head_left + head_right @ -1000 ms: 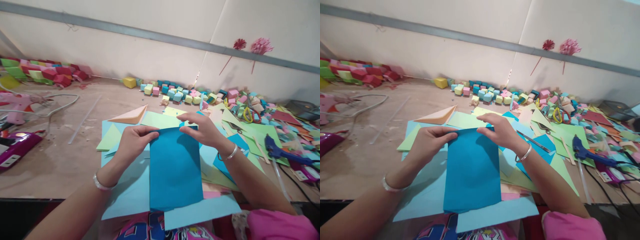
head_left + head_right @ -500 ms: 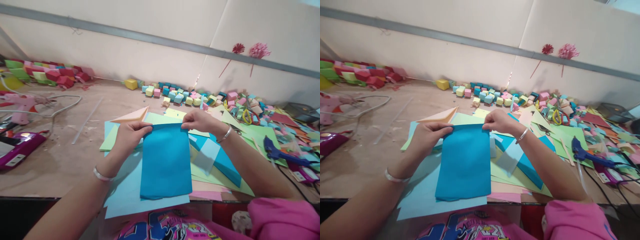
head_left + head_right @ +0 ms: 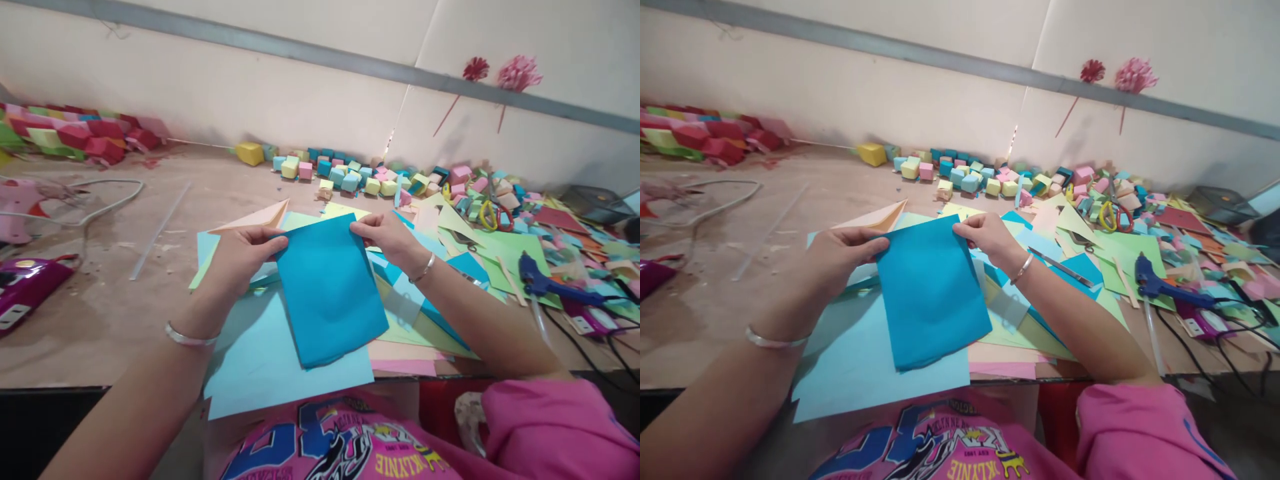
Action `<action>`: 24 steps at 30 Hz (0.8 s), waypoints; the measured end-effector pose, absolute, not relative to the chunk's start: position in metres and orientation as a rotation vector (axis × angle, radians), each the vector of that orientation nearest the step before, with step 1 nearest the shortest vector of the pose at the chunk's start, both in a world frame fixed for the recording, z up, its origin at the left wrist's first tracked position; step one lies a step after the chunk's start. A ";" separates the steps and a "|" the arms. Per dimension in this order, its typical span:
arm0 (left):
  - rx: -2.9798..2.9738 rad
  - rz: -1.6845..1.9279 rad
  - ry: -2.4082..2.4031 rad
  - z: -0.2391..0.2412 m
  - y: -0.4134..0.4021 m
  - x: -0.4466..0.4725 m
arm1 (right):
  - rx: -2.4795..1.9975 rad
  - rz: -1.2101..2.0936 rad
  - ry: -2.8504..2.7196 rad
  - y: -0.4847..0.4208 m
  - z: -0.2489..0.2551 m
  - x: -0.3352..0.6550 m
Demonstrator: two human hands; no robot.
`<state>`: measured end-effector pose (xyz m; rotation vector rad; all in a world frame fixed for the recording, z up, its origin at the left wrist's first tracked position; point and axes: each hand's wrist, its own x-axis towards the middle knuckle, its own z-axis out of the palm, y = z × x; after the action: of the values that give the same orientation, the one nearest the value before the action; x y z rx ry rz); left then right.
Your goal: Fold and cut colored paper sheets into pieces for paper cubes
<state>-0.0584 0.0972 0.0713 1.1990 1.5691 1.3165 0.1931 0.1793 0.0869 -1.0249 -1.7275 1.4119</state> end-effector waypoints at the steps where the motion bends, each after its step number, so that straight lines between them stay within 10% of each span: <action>1: 1.278 1.246 1.600 0.075 0.097 -0.059 | -1.037 1.394 -1.733 0.178 0.089 0.192; 10: 1.924 0.806 1.620 0.125 0.123 -0.010 | -0.985 1.308 -1.982 0.161 0.103 0.175; 24: 1.730 1.085 1.991 0.150 0.170 -0.050 | -1.253 1.241 -2.103 0.120 0.080 0.237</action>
<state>-0.0501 0.1697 0.1505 1.7300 1.9912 1.0853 0.2367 0.1200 0.0796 -1.2529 -2.1033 1.2410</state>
